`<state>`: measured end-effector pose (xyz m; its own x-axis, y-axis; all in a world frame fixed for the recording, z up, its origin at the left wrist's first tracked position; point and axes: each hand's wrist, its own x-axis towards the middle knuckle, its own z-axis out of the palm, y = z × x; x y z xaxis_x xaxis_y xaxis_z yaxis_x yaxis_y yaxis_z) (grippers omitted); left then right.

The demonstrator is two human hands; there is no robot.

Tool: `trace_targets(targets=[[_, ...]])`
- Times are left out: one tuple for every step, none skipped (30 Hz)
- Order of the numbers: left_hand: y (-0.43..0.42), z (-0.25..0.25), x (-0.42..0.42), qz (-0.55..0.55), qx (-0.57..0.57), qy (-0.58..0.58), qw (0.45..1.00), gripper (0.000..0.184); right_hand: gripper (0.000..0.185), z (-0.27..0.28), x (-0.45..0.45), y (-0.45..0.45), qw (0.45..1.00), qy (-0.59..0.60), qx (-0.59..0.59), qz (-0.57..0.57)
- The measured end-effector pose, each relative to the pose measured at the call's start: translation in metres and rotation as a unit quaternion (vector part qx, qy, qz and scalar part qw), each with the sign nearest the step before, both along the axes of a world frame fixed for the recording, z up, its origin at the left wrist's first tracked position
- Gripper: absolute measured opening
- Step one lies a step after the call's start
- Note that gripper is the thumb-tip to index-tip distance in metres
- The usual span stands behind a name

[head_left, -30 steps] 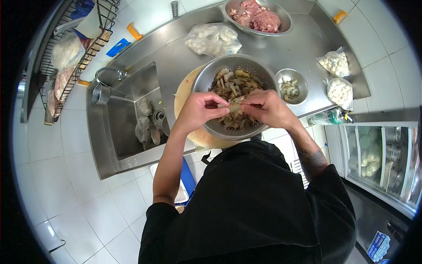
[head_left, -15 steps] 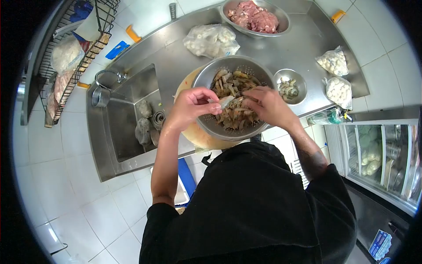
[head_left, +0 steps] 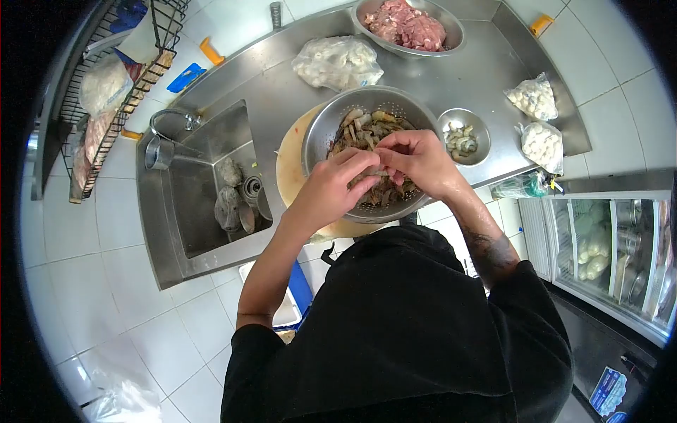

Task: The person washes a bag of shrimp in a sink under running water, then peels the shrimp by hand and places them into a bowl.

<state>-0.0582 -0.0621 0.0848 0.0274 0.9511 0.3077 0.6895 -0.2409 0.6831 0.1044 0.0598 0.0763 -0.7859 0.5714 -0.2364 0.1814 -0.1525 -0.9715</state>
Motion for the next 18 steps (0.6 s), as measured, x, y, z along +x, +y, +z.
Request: trace_targets(targets=[[0.001,0.001,0.0,-0.004,-0.001,-0.008,1.0,0.022,0.013,0.002,0.001,0.001,1.0,0.0,0.012,0.004],[0.001,0.002,0.0,-0.009,-0.003,-0.016,1.0,0.02,0.013,0.003,0.002,0.001,1.0,0.0,0.023,0.008],[0.001,0.001,0.0,-0.009,-0.007,-0.013,1.0,0.02,0.013,0.004,0.002,0.0,1.0,0.001,0.024,0.003],[0.001,0.0,0.0,-0.008,-0.012,-0.011,1.0,0.021,0.013,0.006,0.002,-0.001,1.0,0.002,0.025,-0.003],[0.002,0.0,0.0,-0.007,-0.015,-0.008,1.0,0.021,0.013,0.007,0.002,-0.001,1.0,0.004,0.027,-0.008],[0.002,-0.002,-0.001,-0.007,-0.013,-0.026,1.0,0.021,0.014,0.005,0.002,-0.002,0.999,0.012,0.025,-0.022],[0.002,-0.005,-0.003,-0.006,-0.01,-0.043,0.999,0.021,0.015,0.001,0.003,-0.002,0.999,0.021,0.022,-0.035],[0.002,-0.007,-0.005,-0.006,-0.008,-0.061,0.998,0.021,0.016,-0.003,0.003,-0.001,0.998,0.03,0.02,-0.049],[0.001,-0.008,-0.005,-0.001,-0.012,-0.058,0.998,0.021,0.016,-0.005,0.004,-0.001,0.998,0.031,0.023,-0.046],[0.0,-0.008,-0.005,0.003,-0.017,-0.056,0.998,0.021,0.016,-0.007,0.005,-0.001,0.998,0.032,0.027,-0.044],[0.0,-0.009,-0.005,0.007,-0.021,-0.053,0.998,0.021,0.016,-0.009,0.006,-0.001,0.998,0.033,0.031,-0.043],[-0.002,-0.01,-0.005,0.008,-0.02,-0.06,0.998,0.021,0.016,-0.011,0.009,0.001,0.997,0.031,0.036,-0.055],[-0.005,-0.012,-0.007,0.01,-0.02,-0.067,0.998,0.02,0.015,-0.012,0.011,0.002,0.996,0.029,0.041,-0.067],[-0.007,-0.014,-0.009,0.012,-0.02,-0.074,0.997,0.02,0.015,-0.013,0.015,0.004,0.995,0.028,0.047,-0.078],[-0.008,-0.018,-0.014,0.014,-0.035,-0.091,0.995,0.019,0.015,-0.012,0.019,0.009,0.995,0.012,0.077,-0.059],[-0.01,-0.023,-0.019,0.017,-0.052,-0.108,0.993,0.02,0.014,-0.008,0.026,0.017,0.993,-0.004,0.108,-0.038],[-0.012,-0.025,-0.021,0.021,-0.069,-0.126,0.989,0.021,0.014,-0.007,0.031,0.021,0.99,-0.021,0.136,-0.017],[-0.011,-0.025,-0.021,0.027,-0.051,-0.074,0.996,0.023,0.013,-0.009,0.034,0.023,0.986,-0.036,0.16,-0.008]])
